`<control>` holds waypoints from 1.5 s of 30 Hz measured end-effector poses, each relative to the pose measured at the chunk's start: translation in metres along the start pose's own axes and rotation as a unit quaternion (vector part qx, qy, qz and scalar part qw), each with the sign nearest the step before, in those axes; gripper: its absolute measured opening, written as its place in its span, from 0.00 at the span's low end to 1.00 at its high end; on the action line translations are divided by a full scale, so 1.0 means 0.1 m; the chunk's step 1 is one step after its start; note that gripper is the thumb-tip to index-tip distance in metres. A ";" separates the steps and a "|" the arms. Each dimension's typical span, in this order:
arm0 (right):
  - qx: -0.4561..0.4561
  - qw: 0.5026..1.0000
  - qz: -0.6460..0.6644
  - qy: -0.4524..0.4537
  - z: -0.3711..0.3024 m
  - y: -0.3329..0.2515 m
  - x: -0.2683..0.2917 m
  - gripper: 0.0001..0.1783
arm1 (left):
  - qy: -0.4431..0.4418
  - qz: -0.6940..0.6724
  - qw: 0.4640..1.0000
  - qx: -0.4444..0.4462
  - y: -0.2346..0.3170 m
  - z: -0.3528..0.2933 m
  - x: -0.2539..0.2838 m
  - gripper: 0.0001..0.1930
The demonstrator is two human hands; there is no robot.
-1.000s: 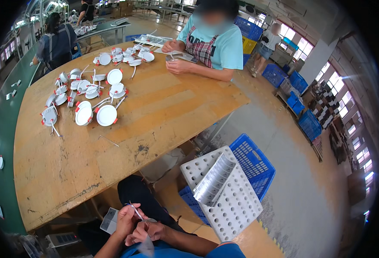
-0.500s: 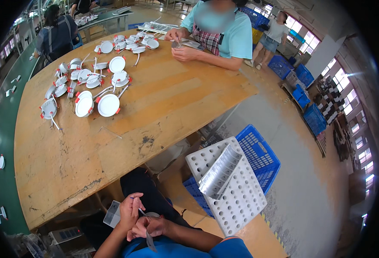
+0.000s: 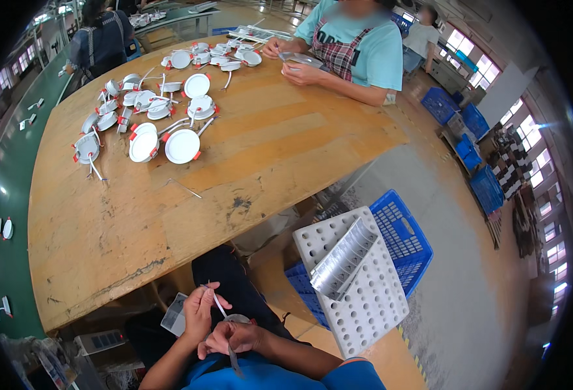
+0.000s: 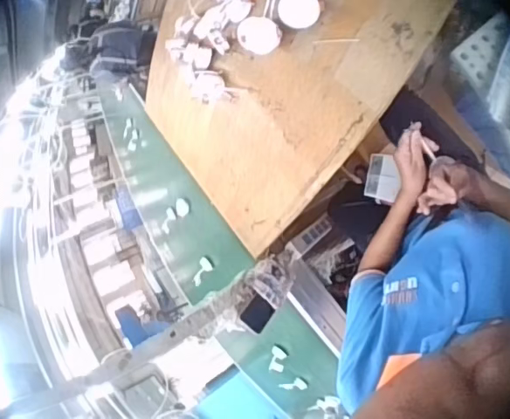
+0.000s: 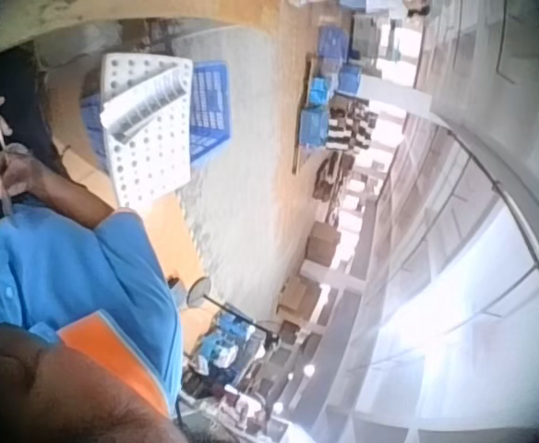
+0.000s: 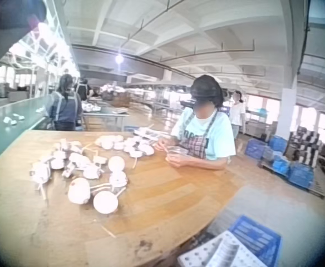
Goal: The person applies specification labels to LED light fixtures by hand, then organizes them at a factory workbench.
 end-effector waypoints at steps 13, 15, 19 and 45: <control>0.000 0.999 -0.039 0.010 -0.01 -0.09 0.06 0.05 | 0.151 0.225 0.960 -0.069 -0.04 0.05 0.00 0.08; -0.009 0.999 -0.031 0.009 -0.04 -0.06 0.07 0.06 | 0.158 0.229 0.957 -0.080 -0.16 0.09 0.01 0.08; -0.008 0.999 -0.038 0.011 -0.07 -0.03 0.11 0.05 | 0.159 0.184 0.961 -0.135 -0.40 0.21 0.01 0.10; -0.016 0.995 -0.092 0.030 -0.08 -0.05 -0.05 0.06 | -0.305 -0.512 0.767 0.237 -0.35 0.15 0.00 0.09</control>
Point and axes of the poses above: each hand's wrist, its own z-axis towards the middle knuckle, its own x-axis out of the back of the hand, y = z × x, the point moved 1 cm from there along z, towards the middle knuckle, and after that the axes turned 15 degrees about x, right-handed, at the moved point
